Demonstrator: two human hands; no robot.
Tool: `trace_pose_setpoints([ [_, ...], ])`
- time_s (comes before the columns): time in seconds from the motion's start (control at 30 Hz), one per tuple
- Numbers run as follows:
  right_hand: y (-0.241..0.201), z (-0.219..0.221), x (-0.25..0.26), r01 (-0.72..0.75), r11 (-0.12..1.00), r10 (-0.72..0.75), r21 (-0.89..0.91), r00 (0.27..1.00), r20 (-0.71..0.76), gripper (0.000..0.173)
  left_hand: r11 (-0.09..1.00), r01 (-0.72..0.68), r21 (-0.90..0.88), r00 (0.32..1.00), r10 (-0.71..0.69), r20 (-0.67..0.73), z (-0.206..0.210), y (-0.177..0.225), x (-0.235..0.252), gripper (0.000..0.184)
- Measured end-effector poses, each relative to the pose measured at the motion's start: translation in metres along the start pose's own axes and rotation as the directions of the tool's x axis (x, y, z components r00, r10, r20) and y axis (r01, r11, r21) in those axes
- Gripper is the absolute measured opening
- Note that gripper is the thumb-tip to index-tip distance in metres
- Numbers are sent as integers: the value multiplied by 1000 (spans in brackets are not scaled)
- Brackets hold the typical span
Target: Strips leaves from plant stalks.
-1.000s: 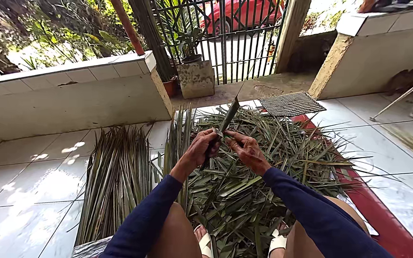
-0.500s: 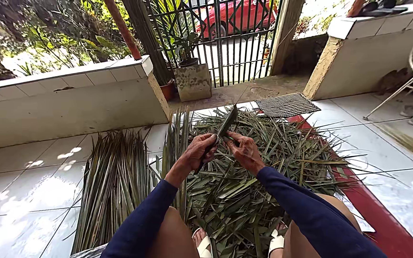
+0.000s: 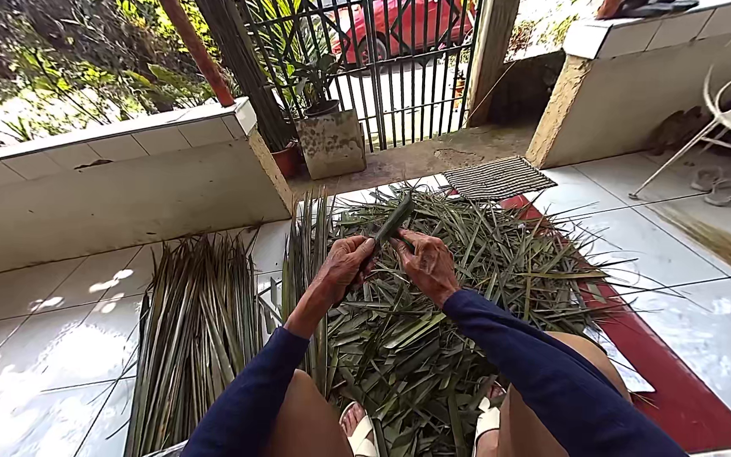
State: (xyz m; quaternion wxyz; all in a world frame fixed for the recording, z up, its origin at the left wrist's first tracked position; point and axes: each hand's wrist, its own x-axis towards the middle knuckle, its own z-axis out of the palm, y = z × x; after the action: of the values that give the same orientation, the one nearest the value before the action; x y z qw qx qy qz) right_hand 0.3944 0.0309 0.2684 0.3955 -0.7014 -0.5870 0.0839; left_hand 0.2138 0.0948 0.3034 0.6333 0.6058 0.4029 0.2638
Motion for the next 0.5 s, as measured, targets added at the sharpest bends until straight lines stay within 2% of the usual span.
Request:
trace_pose_setpoints([
  [0.23, 11, -8, 13, -32, 999, 32, 6, 998, -52, 32, 998, 48, 45, 999, -47, -12, 3, 5, -10, 29],
  [0.4, 25, -13, 31, -102, 995, 103, 16, 994, -45, 33, 996, 45, 77, 999, -47, 15, -3, 3, -11, 29],
  [0.5, 38, -16, 46, -151, 988, 153, 32, 984, -95, 35, 996, 51, 74, 998, -52, 23, -5, 2, -12, 28],
])
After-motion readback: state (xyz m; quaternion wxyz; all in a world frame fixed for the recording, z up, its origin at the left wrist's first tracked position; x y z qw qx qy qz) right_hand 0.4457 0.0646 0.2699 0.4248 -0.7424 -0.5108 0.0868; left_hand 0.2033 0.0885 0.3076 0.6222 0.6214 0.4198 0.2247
